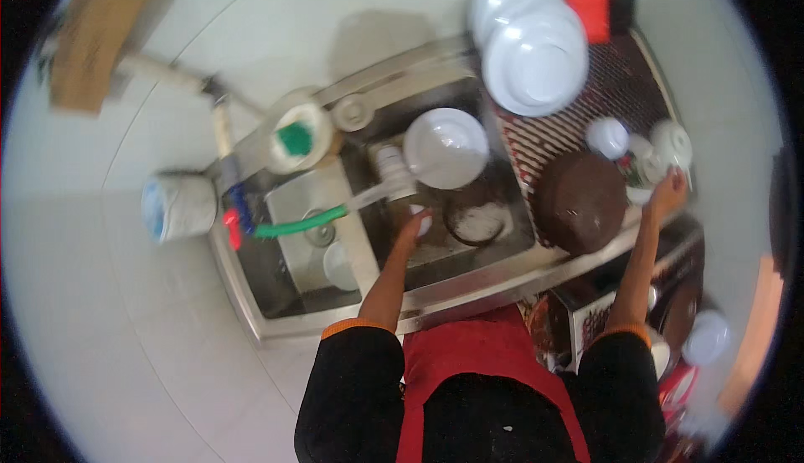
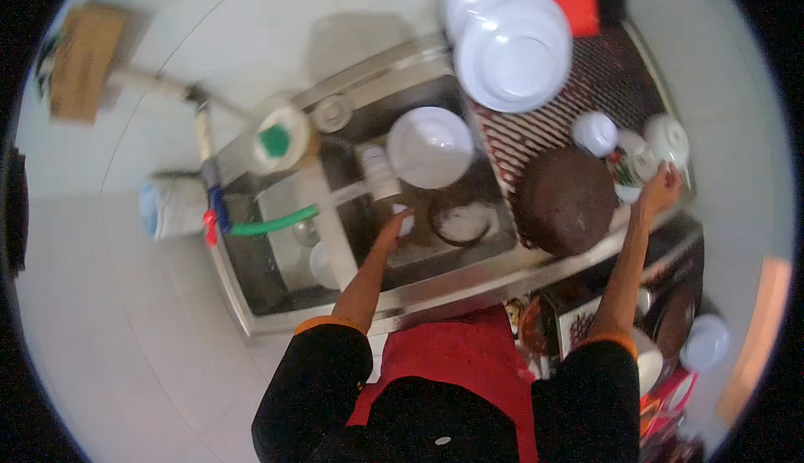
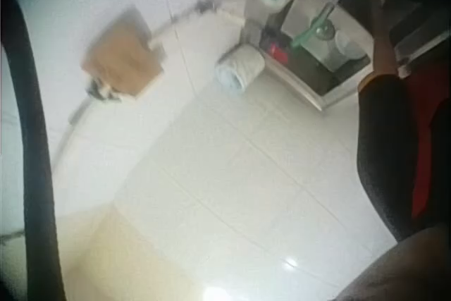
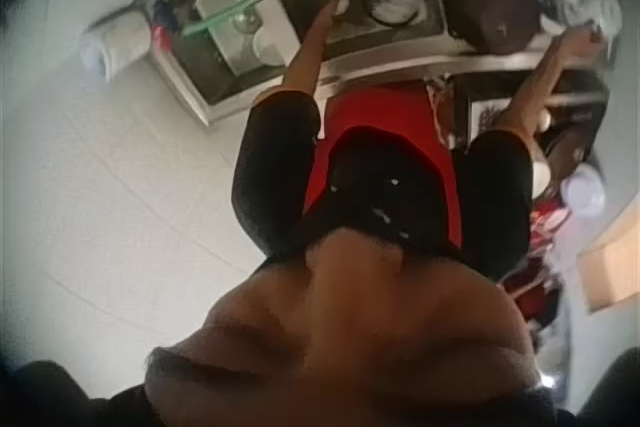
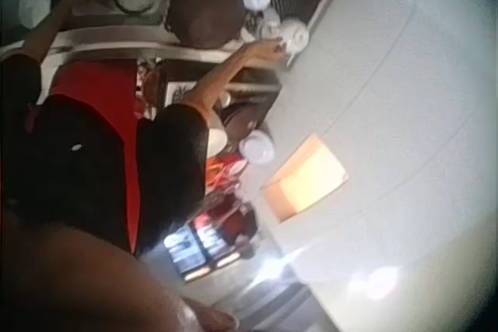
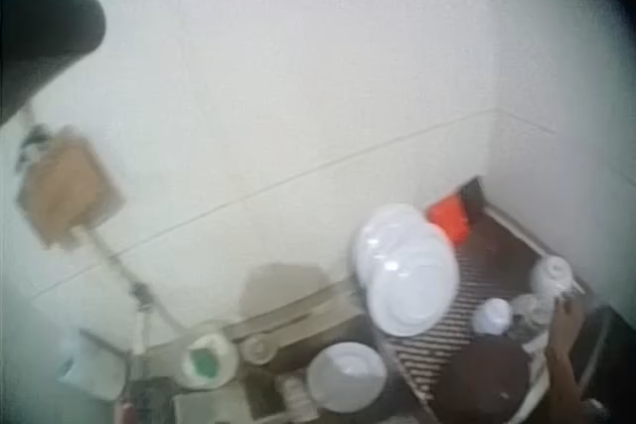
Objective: Washing and stacking dirty dishes and bowls in a restaurant kitchen sink.
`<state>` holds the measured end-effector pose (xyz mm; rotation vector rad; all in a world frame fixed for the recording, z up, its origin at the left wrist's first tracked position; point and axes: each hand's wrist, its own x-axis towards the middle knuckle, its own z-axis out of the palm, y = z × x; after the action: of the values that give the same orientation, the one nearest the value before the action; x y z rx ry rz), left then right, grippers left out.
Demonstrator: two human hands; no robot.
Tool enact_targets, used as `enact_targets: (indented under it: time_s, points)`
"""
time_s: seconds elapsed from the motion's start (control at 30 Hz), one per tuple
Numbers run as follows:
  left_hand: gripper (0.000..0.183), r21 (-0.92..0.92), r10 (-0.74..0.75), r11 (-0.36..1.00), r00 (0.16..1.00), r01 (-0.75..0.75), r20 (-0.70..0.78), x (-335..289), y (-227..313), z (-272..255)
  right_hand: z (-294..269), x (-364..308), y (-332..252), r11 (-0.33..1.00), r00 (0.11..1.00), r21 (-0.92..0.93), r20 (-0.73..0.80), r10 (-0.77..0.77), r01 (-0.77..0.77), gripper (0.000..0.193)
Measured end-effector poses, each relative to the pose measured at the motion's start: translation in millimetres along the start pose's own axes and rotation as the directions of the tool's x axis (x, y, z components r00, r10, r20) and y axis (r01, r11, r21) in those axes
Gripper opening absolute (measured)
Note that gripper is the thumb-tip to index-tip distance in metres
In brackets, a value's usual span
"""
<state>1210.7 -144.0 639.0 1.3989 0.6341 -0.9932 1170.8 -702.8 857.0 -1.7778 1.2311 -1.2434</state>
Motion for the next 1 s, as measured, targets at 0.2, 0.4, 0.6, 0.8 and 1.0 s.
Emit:
enact_targets:
  time_s: [0.2,0.4,0.6,0.8,1.0]
  points:
    - [0.044,-0.268,0.124,0.959,0.986,-0.091,0.109,-59.2,19.0,17.7,79.6,-250.2,-230.9,0.803,0.279,0.549,0.828,-0.486,-0.232,0.019]
    - [0.051,-0.332,0.220,0.935,0.941,-0.127,0.257,-107.5,19.0,33.9,213.1,-466.7,-369.2,0.365,-0.557,0.890,0.457,-0.694,0.274,0.023]
    - [0.065,-0.447,0.310,0.883,0.894,-0.144,0.324,-145.4,7.5,22.9,270.7,-525.1,-361.0,0.295,-0.732,0.735,0.666,-0.142,0.611,0.055]
    - [0.074,-0.419,0.239,0.907,0.872,-0.043,0.427,-157.0,13.5,6.7,276.6,-530.5,-352.9,0.548,-0.538,0.472,0.842,-0.048,0.690,0.047]
    - [0.050,-0.501,0.320,0.860,0.865,-0.093,0.387,-176.7,29.1,-8.6,241.2,-501.0,-376.1,0.849,-0.553,0.503,0.759,-0.343,0.163,0.046]
